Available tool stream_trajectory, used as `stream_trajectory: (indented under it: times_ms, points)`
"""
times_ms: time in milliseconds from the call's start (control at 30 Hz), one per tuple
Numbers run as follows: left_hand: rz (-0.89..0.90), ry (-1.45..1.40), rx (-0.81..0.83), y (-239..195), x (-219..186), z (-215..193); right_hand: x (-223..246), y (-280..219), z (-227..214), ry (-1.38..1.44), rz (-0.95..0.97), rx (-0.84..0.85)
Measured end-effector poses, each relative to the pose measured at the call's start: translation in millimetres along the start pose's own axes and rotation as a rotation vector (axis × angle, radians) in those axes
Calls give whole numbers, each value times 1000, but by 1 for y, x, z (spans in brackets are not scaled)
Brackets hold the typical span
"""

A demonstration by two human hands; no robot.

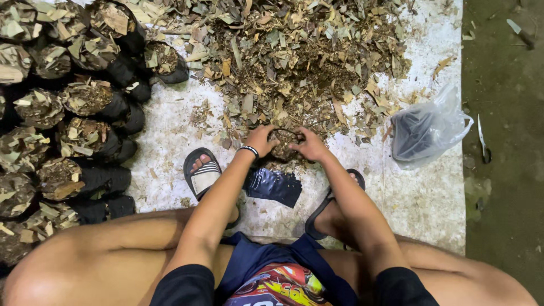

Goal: The person sits on the floor and fills small black pots with wood chips from a large pile. They scoop chips by hand, pack them into each pot, and place the filled pots in a row to the left.

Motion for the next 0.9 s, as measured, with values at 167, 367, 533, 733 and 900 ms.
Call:
stream_trajectory:
  times_ms: [167,367,533,733,900]
  points:
    - [-28,-2,-40,3,6,8,-9,13,0,-315,-301,-75]
    - [17,42,-48,14,-6,-47,-57,31,-7,318,40,62]
    - [55,436,64,20,-42,-119,-79,43,2,233,169,57]
    - [165,867,179,-19,-30,-182,-55,36,0,336,111,133]
    - [34,917,507,-86,39,-200,-8,41,-12,355,208,246]
Point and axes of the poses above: each hand's wrist, its own y-axis towards the middle knuckle, its own z-axis out of the palm, x = y × z, the point moved 3 cm from there along y, towards the middle knuckle, and after that the axes turned 9 degrees about -z, right-handed, at the moved point
